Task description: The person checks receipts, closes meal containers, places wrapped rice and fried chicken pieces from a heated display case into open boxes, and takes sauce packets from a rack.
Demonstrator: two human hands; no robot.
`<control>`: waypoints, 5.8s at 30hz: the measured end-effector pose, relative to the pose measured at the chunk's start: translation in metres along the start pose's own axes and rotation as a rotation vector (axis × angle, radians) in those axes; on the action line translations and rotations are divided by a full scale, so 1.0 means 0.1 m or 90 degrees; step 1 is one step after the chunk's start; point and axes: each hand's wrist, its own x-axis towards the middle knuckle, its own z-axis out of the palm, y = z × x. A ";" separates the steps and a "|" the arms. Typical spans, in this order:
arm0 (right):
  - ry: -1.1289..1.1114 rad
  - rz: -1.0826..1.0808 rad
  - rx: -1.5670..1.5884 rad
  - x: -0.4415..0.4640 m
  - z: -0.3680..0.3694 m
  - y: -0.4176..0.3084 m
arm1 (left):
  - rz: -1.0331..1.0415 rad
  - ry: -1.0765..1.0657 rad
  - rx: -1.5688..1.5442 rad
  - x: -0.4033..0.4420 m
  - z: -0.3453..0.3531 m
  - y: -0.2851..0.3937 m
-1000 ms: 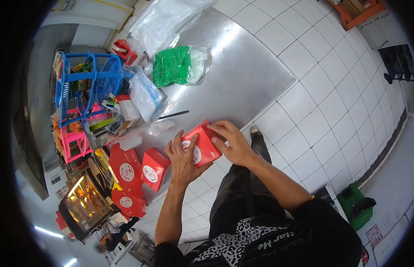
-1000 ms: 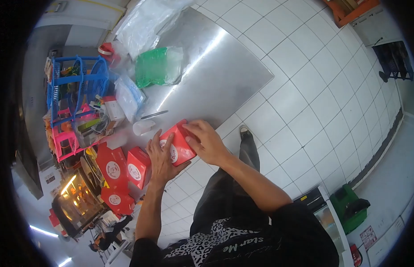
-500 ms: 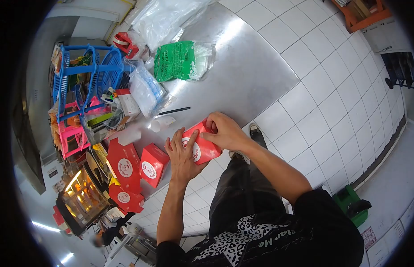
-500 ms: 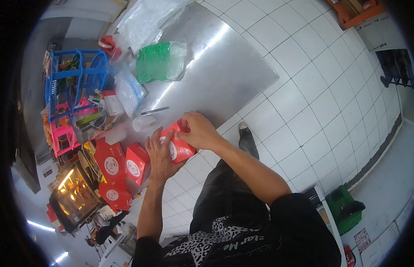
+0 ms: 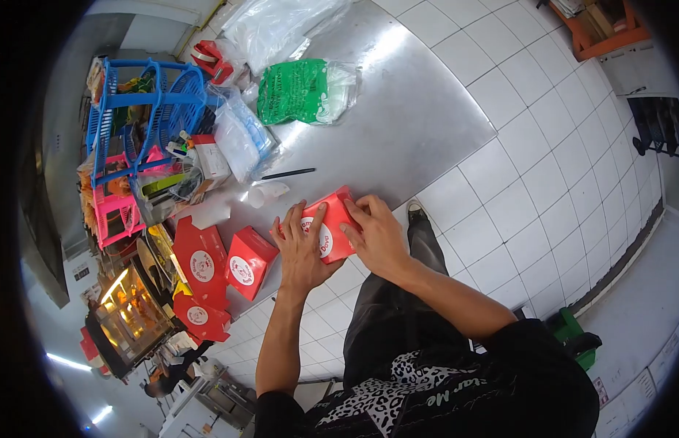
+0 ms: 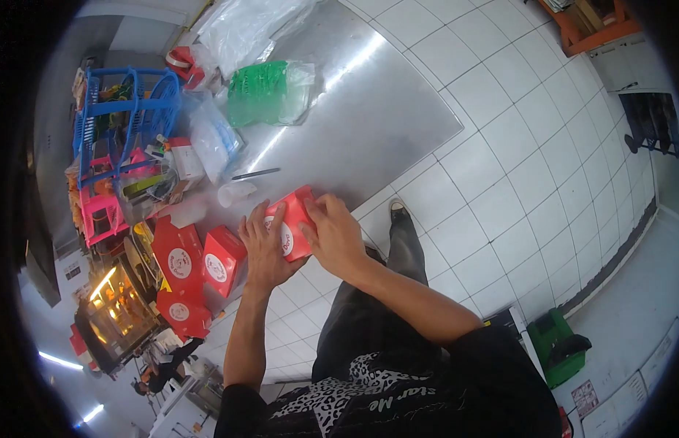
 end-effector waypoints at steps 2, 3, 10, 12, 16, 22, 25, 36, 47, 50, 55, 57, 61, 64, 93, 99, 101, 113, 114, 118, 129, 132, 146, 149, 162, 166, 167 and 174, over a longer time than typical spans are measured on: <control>0.030 -0.018 -0.040 -0.09 0.14 0.11 | 0.009 0.003 0.019 -0.02 0.02 0.00; 0.044 -0.029 -0.059 -0.07 0.16 0.10 | 0.005 0.004 0.015 -0.01 0.01 0.01; 0.052 -0.033 0.003 -0.04 0.23 0.10 | -0.013 0.016 0.039 -0.04 0.14 -0.03; 0.059 -0.036 0.147 -0.06 0.18 0.14 | -0.017 0.019 0.026 -0.04 0.13 -0.06; 0.001 -0.179 0.160 -0.20 -0.01 0.29 | -0.015 0.022 0.006 -0.02 0.04 -0.04; -0.010 -0.236 0.142 -0.17 0.11 0.40 | 0.034 0.060 0.049 -0.02 0.12 -0.10; -0.013 -0.228 0.164 -0.15 0.07 0.33 | 0.016 0.041 0.025 0.00 0.09 -0.08; 0.025 -0.229 0.128 0.20 0.07 0.30 | 0.012 0.007 -0.194 0.12 -0.19 -0.26; -0.088 0.042 0.297 0.35 -0.13 0.47 | 0.031 0.073 -0.373 0.21 -0.15 -0.48; -0.081 -0.011 0.231 0.32 -0.05 0.36 | 0.016 0.063 -0.419 0.19 -0.13 -0.52; -0.078 0.142 0.172 0.56 0.03 0.15 | -0.074 0.041 -0.512 0.17 -0.10 -0.51; -0.059 0.152 0.092 0.61 0.04 -0.01 | -0.072 0.050 -0.486 0.20 -0.09 -0.49; -0.042 0.188 0.294 0.58 0.11 0.13 | -0.059 0.031 -0.548 0.14 -0.28 -0.38; -0.082 0.239 0.256 0.53 0.06 0.19 | -0.050 -0.024 -0.539 0.10 -0.33 -0.39; -0.121 0.103 -0.084 0.31 0.02 -0.23 | 0.029 0.294 -0.142 -0.19 0.44 -0.32; -0.135 0.121 -0.078 0.44 -0.07 -0.23 | 0.011 0.267 -0.210 -0.21 0.37 -0.31; -0.152 0.141 -0.126 0.42 -0.07 -0.32 | 0.010 0.246 -0.213 -0.21 0.33 -0.31; -0.055 -0.195 -0.197 -0.10 0.15 0.00 | 0.052 0.283 -0.159 -0.27 0.33 -0.32; -0.029 -0.303 -0.229 -0.13 0.13 0.09 | 0.050 0.296 -0.146 -0.25 0.35 -0.32; -0.117 -0.349 -0.339 -0.18 0.07 0.22 | 0.072 0.300 -0.149 -0.26 0.37 -0.34; -0.156 -0.232 -0.049 0.14 0.08 0.07 | -0.027 0.270 -0.273 -0.61 0.63 -0.51; -0.105 -0.109 -0.011 0.17 0.28 0.11 | -0.251 0.462 -0.448 -0.77 0.52 -0.20; -0.353 0.039 0.050 0.19 0.45 -1.09 | -0.663 0.545 -0.544 -1.35 -0.29 0.03; -0.425 -0.089 0.058 0.38 1.01 -1.39 | -0.719 0.593 -0.503 -1.60 -0.51 -0.43; -0.477 -0.083 0.138 0.34 1.96 -1.05 | -0.723 0.522 -0.826 -2.10 0.44 -1.28; -0.347 -0.082 0.071 -0.14 1.64 -0.94 | -0.567 0.419 -0.846 -2.00 0.43 -1.64; -0.302 -0.095 0.038 -0.28 1.57 -0.97 | -0.517 0.384 -0.762 -1.93 0.40 -1.74; -0.113 -0.029 -0.158 -0.35 1.73 -0.93 | -0.358 0.415 -0.956 -0.94 0.29 -1.88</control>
